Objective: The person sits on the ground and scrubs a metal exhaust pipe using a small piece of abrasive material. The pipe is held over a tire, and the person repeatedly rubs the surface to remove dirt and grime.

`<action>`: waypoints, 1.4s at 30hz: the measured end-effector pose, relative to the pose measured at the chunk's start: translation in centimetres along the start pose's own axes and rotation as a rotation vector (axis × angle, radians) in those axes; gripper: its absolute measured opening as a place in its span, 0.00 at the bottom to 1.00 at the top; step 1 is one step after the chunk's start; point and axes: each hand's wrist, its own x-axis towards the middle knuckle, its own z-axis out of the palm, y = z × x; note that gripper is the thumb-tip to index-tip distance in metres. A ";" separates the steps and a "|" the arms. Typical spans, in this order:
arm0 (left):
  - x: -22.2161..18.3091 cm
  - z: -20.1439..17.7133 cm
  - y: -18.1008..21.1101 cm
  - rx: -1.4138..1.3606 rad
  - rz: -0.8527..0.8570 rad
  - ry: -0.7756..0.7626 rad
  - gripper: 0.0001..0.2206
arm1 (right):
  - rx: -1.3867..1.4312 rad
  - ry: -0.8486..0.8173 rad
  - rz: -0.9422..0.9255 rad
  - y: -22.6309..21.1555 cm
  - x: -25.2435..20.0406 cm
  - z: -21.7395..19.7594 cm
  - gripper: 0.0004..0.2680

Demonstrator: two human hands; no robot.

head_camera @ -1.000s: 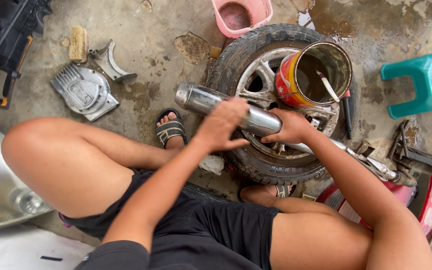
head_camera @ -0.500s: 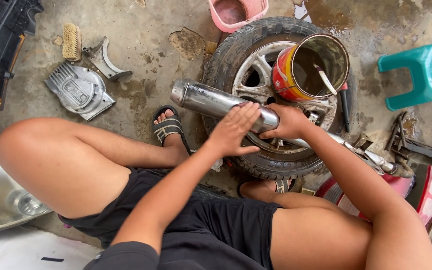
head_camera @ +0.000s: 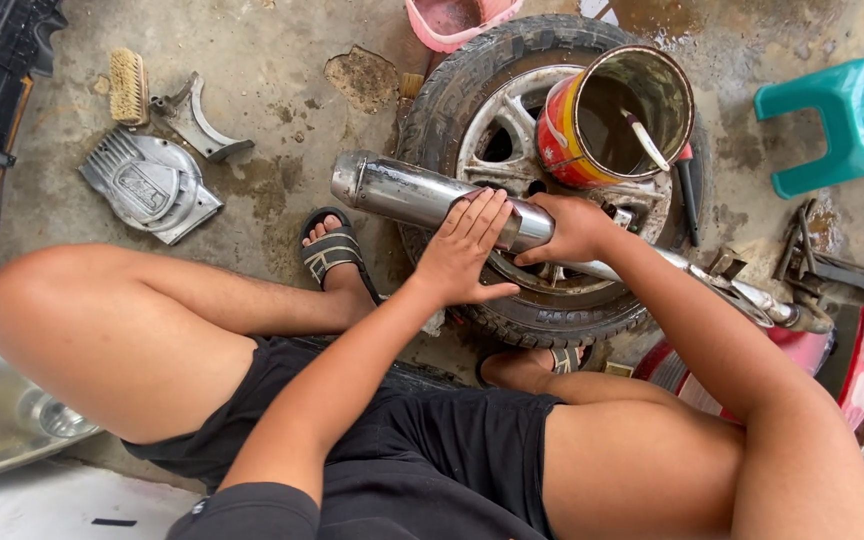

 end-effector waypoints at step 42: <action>-1.6 -3.2 -10.0 -0.022 -0.206 0.054 0.52 | 0.036 0.003 0.026 -0.5 0.2 -0.4 0.35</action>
